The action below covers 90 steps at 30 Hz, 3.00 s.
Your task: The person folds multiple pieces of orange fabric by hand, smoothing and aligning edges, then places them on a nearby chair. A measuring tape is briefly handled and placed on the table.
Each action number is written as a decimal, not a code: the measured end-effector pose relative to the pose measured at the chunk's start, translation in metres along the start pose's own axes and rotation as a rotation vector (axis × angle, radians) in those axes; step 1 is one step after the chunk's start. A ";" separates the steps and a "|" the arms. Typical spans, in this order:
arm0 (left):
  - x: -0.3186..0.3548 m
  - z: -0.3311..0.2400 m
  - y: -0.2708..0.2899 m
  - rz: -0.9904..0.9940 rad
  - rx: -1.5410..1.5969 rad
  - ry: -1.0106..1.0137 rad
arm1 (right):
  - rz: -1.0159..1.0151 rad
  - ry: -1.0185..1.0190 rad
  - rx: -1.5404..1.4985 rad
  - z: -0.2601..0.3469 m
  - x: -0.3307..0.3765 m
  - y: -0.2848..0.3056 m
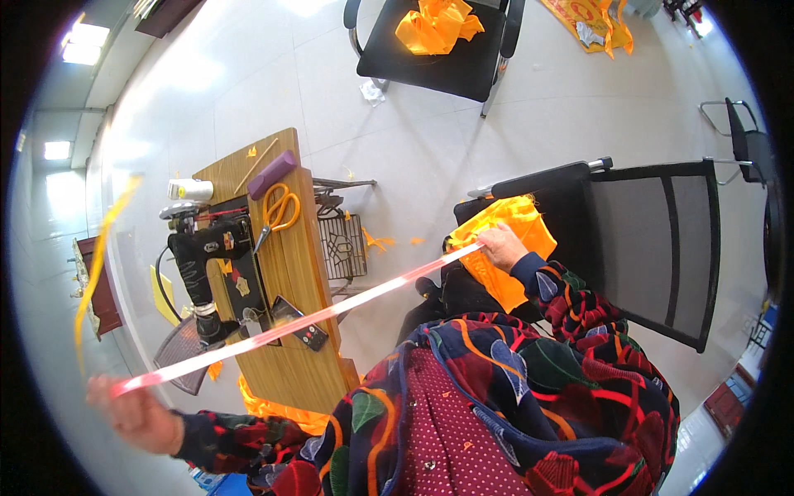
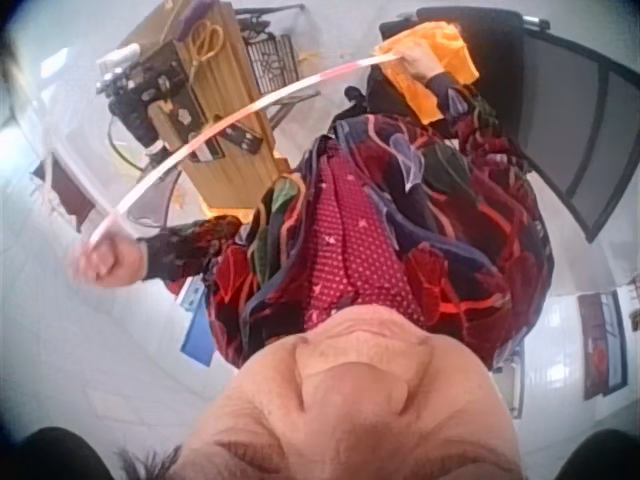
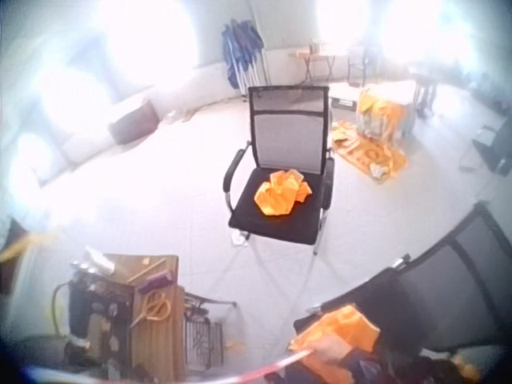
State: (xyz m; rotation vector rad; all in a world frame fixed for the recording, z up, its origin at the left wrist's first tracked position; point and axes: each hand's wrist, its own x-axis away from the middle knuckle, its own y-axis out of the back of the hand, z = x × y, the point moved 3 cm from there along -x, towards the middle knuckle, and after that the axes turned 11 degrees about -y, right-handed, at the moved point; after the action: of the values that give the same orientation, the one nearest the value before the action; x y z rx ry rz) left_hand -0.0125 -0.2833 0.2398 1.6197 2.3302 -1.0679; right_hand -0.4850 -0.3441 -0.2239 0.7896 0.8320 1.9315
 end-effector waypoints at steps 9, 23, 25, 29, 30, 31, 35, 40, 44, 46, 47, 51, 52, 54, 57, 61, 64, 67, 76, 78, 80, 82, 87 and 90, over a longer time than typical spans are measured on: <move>0.065 0.056 -0.003 -0.269 0.096 0.192 | 0.318 -0.098 -0.440 0.058 0.002 0.035; 0.182 0.222 -0.048 0.575 -0.550 0.886 | 0.536 0.278 -0.357 0.227 -0.015 0.112; 0.167 0.201 -0.047 0.558 -0.455 0.970 | 0.474 0.282 -0.275 0.221 -0.015 0.099; 0.133 0.127 -0.038 0.279 -0.241 0.838 | 0.401 0.267 -0.270 0.185 -0.016 0.065; 0.127 0.109 -0.034 0.234 -0.241 0.755 | 0.358 0.233 -0.220 0.174 -0.015 0.054; 0.123 0.090 -0.030 0.200 -0.158 0.701 | 0.327 0.185 -0.171 0.162 -0.013 0.043; 0.117 0.047 -0.018 0.240 0.033 0.475 | 0.292 0.009 -0.326 0.125 -0.007 0.006; 0.126 0.036 -0.002 0.122 -0.045 0.410 | 0.264 -0.074 -0.097 0.094 -0.011 -0.030; 0.124 0.026 0.006 0.042 -0.056 0.316 | 0.270 -0.152 0.032 0.076 -0.012 -0.051; 0.121 0.020 0.006 0.076 -0.011 0.292 | 0.258 -0.180 0.064 0.071 -0.010 -0.055; 0.122 0.020 0.006 0.079 -0.035 0.304 | 0.245 -0.182 0.069 0.071 -0.009 -0.055; 0.125 0.014 0.001 0.166 -0.069 0.351 | 0.269 -0.309 0.156 0.063 -0.001 -0.052; 0.125 0.012 0.000 0.186 -0.074 0.358 | 0.244 -0.331 0.167 0.060 0.000 -0.054; 0.126 0.010 0.001 0.225 -0.095 0.365 | 0.213 -0.394 0.100 0.047 0.000 -0.063; 0.122 0.002 0.008 0.250 -0.108 0.322 | 0.268 -0.403 -0.061 0.011 -0.008 -0.094; 0.113 -0.020 0.023 0.271 -0.150 0.262 | 0.207 0.011 -0.341 -0.022 -0.033 -0.145; 0.109 -0.031 0.031 0.302 -0.099 0.284 | 0.395 -0.256 -0.943 -0.038 -0.031 -0.158; 0.108 -0.055 0.041 0.056 -0.079 0.160 | 0.475 -0.463 -1.164 -0.047 -0.018 -0.154; 0.090 -0.192 0.099 0.057 -0.650 -0.415 | 0.365 -0.818 -1.240 -0.113 0.026 -0.133; 0.093 -0.215 0.117 0.137 -1.124 -0.636 | 0.301 -0.974 -1.218 -0.114 0.040 -0.119; 0.084 -0.236 0.142 0.166 -0.770 -0.525 | 0.202 -1.114 -0.980 -0.113 0.048 -0.104; 0.088 -0.257 0.166 0.146 -0.593 -0.475 | 0.234 -1.097 -0.945 -0.113 0.050 -0.093; 0.088 -0.303 0.210 -0.041 -0.955 -0.590 | 0.212 -1.019 -0.806 -0.145 0.035 -0.079; 0.093 -0.321 0.212 -0.160 -1.039 -0.508 | 0.227 -1.094 -0.890 -0.178 0.040 -0.067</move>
State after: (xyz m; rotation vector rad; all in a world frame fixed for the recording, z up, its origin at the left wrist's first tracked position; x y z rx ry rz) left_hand 0.2227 0.0203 0.3346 0.6779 2.0627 -0.1204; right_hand -0.6104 -0.3247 -0.3718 1.1550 -0.7462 1.4433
